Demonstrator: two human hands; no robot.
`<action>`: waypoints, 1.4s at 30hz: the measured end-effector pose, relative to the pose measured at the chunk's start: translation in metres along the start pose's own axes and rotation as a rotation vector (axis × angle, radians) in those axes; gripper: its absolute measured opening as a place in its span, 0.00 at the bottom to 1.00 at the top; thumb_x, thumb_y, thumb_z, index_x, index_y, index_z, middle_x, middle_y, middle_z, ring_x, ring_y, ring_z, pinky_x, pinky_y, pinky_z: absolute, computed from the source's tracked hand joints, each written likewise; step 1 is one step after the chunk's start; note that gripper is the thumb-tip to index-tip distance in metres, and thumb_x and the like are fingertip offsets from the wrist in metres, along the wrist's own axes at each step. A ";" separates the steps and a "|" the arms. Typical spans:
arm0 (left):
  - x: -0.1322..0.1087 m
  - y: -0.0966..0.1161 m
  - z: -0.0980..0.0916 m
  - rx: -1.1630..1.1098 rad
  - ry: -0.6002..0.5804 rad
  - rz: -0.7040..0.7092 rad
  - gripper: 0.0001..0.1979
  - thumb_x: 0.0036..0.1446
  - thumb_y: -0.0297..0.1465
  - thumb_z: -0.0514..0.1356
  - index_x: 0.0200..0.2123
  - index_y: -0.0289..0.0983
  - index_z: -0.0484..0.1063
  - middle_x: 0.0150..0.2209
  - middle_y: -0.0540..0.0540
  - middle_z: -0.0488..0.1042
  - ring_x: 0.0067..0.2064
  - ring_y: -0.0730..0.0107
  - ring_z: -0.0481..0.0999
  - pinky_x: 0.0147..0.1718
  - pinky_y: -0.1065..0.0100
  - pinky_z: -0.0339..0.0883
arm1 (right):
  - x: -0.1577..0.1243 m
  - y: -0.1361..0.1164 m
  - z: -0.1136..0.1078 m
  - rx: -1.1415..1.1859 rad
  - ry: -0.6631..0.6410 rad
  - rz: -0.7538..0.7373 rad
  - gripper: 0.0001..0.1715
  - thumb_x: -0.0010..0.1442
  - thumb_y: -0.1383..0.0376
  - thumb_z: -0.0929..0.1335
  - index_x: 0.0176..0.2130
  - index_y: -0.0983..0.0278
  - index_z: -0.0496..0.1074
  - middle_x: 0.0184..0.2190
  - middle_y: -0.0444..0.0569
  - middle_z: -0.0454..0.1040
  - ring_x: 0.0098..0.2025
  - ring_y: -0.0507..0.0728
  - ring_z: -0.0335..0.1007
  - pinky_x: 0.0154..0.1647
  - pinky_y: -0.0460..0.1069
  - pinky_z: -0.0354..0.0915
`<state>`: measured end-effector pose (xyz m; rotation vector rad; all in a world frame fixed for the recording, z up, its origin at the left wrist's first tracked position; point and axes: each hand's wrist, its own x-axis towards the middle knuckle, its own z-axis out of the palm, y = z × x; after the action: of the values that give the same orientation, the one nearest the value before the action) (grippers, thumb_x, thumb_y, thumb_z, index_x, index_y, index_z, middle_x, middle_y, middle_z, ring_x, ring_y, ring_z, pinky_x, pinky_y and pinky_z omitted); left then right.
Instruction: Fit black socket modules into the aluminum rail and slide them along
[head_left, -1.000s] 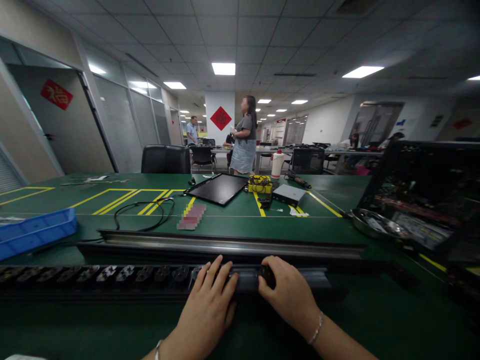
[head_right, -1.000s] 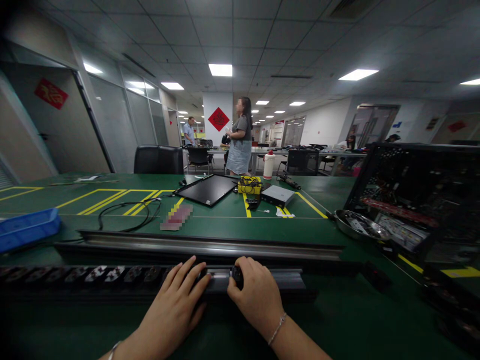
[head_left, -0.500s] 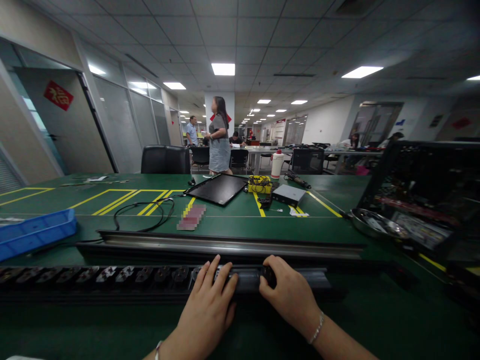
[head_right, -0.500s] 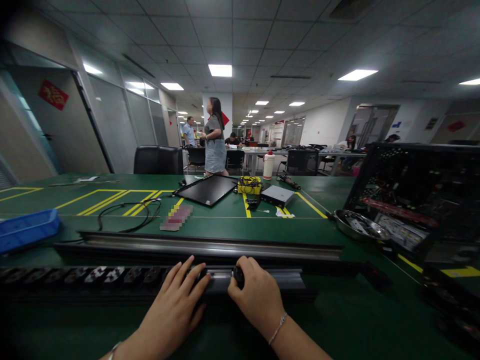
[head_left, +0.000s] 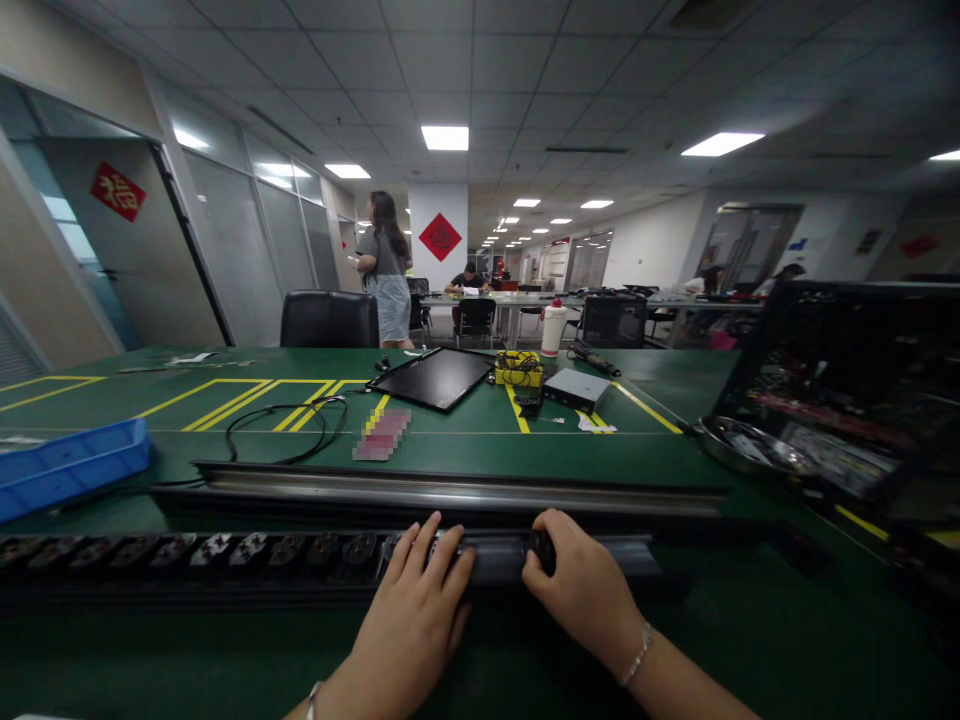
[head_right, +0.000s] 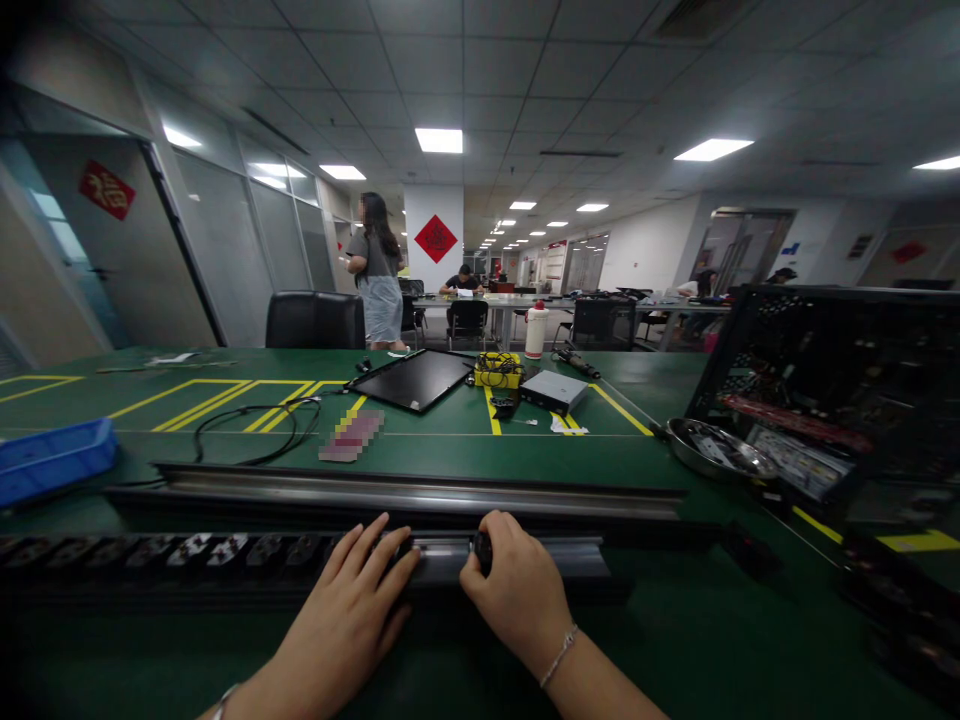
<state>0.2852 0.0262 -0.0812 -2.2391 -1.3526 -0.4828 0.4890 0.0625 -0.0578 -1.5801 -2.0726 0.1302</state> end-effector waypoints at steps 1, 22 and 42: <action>0.000 0.000 0.000 0.004 -0.007 0.002 0.19 0.55 0.35 0.56 0.52 0.45 0.65 0.55 0.49 0.66 0.59 0.53 0.60 0.57 0.52 0.53 | 0.000 0.000 0.000 0.000 -0.002 -0.001 0.06 0.51 0.66 0.61 0.34 0.61 0.62 0.31 0.44 0.69 0.34 0.55 0.66 0.35 0.49 0.57; 0.003 -0.001 0.008 0.014 0.004 -0.007 0.19 0.56 0.34 0.56 0.52 0.44 0.66 0.58 0.47 0.62 0.62 0.51 0.55 0.57 0.50 0.55 | 0.009 0.009 0.004 -0.027 0.048 -0.063 0.06 0.52 0.66 0.61 0.33 0.61 0.63 0.31 0.45 0.69 0.33 0.55 0.66 0.34 0.48 0.56; -0.001 -0.004 0.012 0.044 0.003 0.032 0.24 0.53 0.26 0.56 0.55 0.44 0.62 0.63 0.47 0.56 0.64 0.49 0.50 0.57 0.48 0.54 | 0.008 0.007 0.002 -0.095 0.083 -0.014 0.07 0.52 0.65 0.61 0.34 0.61 0.65 0.31 0.44 0.70 0.32 0.53 0.67 0.32 0.47 0.56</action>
<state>0.2823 0.0337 -0.0910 -2.2198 -1.3112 -0.4404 0.4929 0.0729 -0.0597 -1.5987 -2.0525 -0.0391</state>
